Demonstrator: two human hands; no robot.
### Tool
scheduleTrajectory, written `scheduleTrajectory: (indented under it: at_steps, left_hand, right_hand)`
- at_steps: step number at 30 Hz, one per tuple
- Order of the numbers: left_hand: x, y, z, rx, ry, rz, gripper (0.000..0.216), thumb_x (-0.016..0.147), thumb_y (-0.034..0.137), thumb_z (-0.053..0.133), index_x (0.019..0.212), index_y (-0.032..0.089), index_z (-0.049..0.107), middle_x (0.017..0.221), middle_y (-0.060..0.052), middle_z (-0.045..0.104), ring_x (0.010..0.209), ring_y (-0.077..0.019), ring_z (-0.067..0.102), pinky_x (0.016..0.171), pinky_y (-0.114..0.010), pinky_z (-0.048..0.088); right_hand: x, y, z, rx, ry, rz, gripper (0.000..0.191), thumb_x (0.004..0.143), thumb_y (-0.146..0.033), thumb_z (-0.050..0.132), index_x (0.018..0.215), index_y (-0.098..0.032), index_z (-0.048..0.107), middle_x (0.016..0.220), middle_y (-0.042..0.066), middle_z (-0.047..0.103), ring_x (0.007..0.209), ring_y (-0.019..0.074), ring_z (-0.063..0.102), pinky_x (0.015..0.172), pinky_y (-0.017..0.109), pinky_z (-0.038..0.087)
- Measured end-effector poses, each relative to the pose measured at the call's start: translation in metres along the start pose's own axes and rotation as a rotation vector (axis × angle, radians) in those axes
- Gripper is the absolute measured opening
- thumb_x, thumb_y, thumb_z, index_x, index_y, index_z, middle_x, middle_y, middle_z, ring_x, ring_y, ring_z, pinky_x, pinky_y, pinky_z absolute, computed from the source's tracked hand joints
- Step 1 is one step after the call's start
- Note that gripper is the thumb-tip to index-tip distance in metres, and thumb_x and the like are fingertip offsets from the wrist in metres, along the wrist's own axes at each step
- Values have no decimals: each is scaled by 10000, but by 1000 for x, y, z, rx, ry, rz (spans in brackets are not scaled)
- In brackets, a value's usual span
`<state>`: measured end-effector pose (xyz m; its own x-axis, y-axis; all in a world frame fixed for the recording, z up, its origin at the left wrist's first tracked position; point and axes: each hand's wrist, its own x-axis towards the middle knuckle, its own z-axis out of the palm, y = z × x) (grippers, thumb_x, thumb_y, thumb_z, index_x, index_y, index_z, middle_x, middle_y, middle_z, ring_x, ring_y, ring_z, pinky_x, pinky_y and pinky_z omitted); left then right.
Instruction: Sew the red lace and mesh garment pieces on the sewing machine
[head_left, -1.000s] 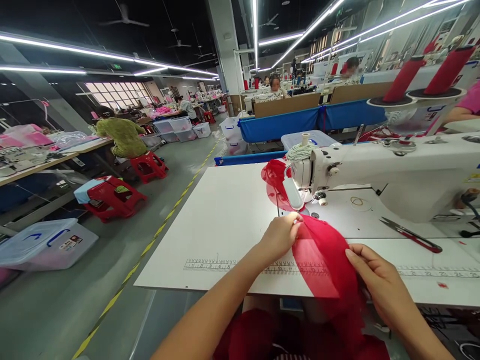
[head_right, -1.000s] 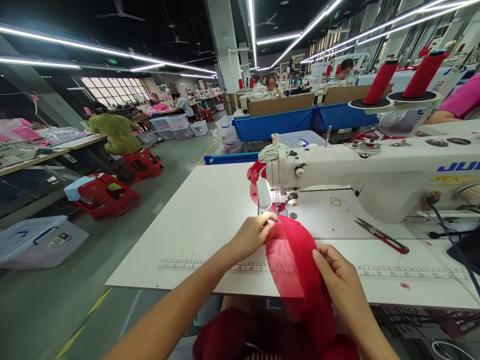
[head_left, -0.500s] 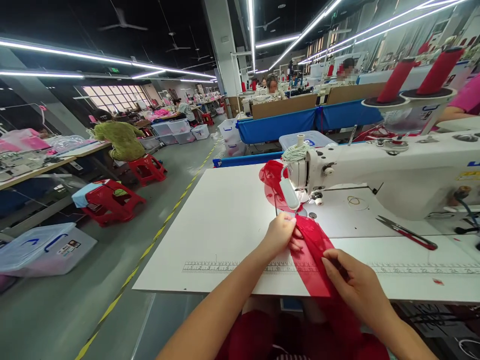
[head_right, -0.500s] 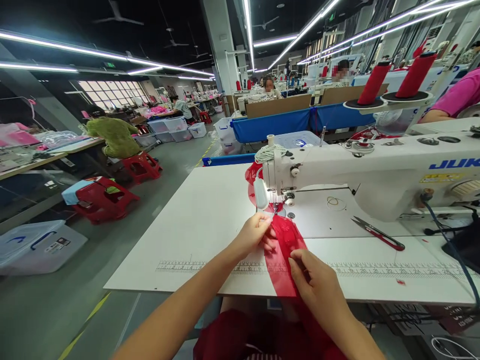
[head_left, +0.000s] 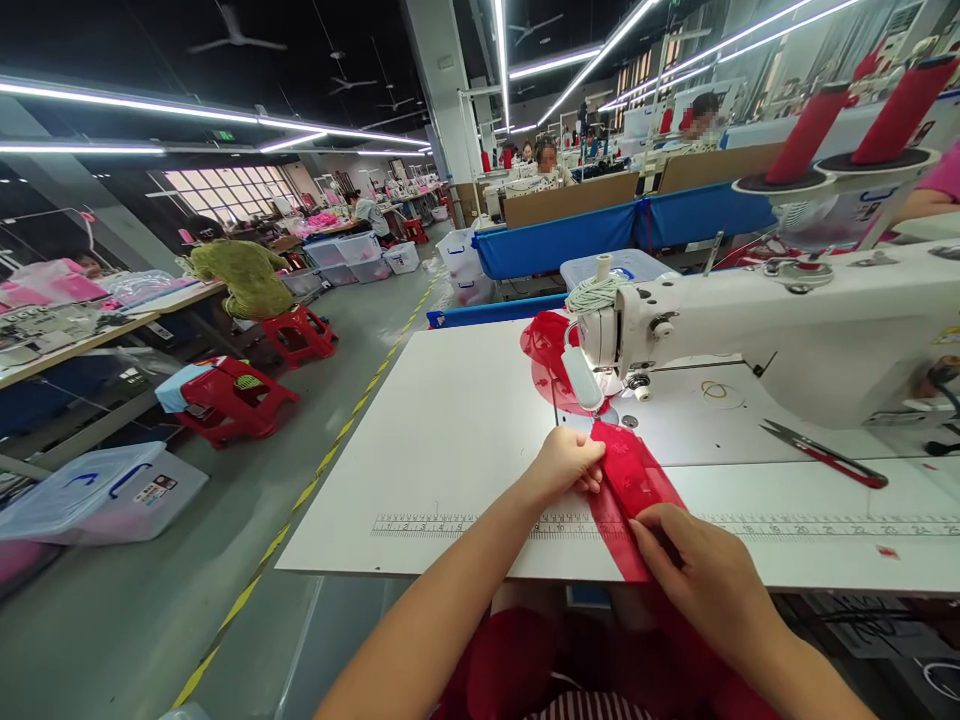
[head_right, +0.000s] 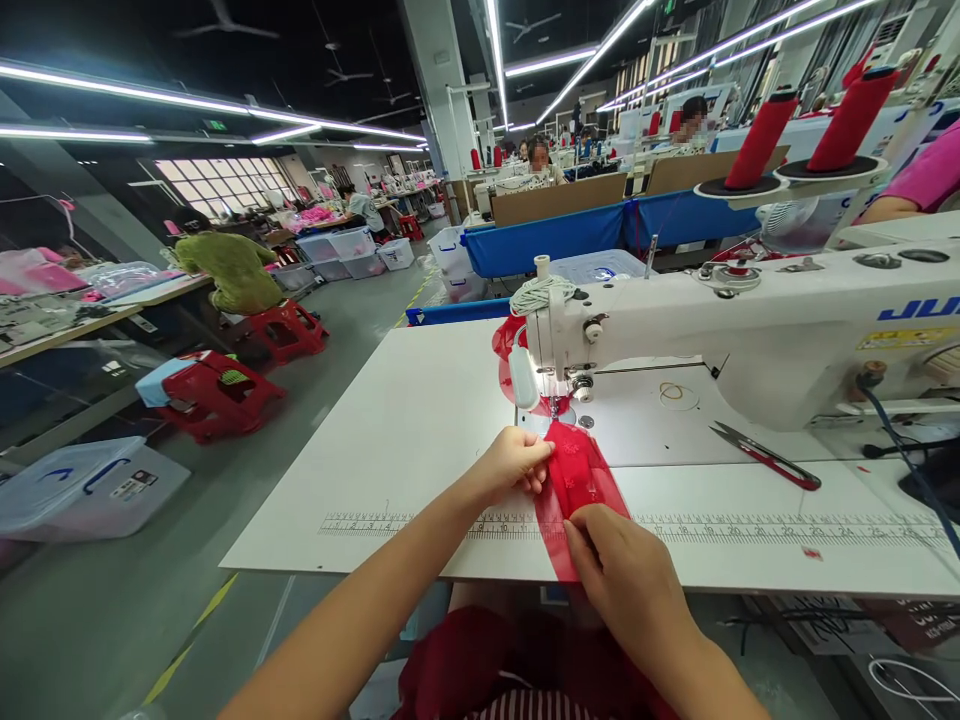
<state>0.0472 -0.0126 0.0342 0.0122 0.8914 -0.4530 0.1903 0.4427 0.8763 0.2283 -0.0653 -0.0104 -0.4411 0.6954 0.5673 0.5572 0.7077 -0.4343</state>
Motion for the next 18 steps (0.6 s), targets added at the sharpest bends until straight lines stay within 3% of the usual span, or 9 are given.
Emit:
scheduleTrajectory:
  at_steps: [6,9,15,18]
  left_hand:
    - [5,-5,7,-96,82,98,381,977,116,469,601,174,446,481,48,517,416,-52,516,453,-147,385]
    - [4,-8,5,-123,79,139,370,999,180,492,633,181,437,504,58,516,427,-45,513,462,-142,390]
    - [-15,-15,2,-89,-100,94,313,975,317,581,712,187,472,584,19,635,541,-114,648,570,-221,536]
    - [-25,-19,8,7,-189,17,360,923,352,661,671,191,462,557,-6,647,506,-148,653,532,-259,546]
  right_hand:
    - [-3,-4,7,-31,-12,-139,268,1011,-160,392,783,-242,506,608,-33,607,476,137,579,454,251,383]
    - [-5,-3,9,-18,-30,-133,268,1013,-166,392,787,-243,514,618,-24,617,488,146,592,449,258,375]
    - [-7,6,-4,197,-96,166,211,1019,-360,443,958,-267,622,811,17,732,610,172,670,508,271,501]
    - [-11,17,-11,186,2,257,251,1003,-448,478,1021,-265,649,904,53,726,703,193,692,538,285,550]
